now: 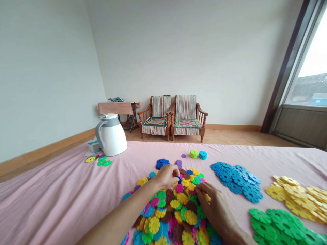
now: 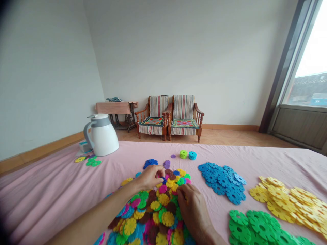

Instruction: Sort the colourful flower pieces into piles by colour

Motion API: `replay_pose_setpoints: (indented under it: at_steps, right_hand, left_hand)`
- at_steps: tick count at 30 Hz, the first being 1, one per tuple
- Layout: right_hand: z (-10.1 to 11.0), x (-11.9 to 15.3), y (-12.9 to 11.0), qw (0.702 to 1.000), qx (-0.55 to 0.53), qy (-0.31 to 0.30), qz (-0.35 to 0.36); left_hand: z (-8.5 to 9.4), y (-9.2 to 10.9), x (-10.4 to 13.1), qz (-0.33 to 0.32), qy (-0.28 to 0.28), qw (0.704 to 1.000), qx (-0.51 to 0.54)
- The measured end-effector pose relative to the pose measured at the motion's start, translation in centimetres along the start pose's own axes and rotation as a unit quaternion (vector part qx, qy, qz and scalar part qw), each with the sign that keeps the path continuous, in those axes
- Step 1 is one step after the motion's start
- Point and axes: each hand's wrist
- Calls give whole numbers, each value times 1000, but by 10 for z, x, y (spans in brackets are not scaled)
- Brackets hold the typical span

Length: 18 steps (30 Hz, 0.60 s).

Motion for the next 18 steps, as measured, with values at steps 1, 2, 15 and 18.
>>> replay_pose_setpoints:
  at_steps: [1, 2, 15, 18]
  right_hand:
    - [0, 0, 0, 1000, -2, 0, 0]
    - [0, 0, 0, 1000, -3, 0, 0]
    - [4, 0, -5, 1000, 3, 0, 0]
    - [4, 0, -5, 1000, 8, 6, 4]
  left_hand:
    - [1, 0, 1, 2, -4, 1000, 13]
    - [2, -2, 1, 6, -6, 1000, 26]
    - [20, -54, -20, 167, 167, 971, 43]
    - [26, -45, -10, 133, 127, 981, 57]
Point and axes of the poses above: each hand's wrist, its own x-axis away from the middle knuckle, its own z-axis out of the back of the hand, y = z × x, and after that the axes turned 6 degrees about y, right-handed
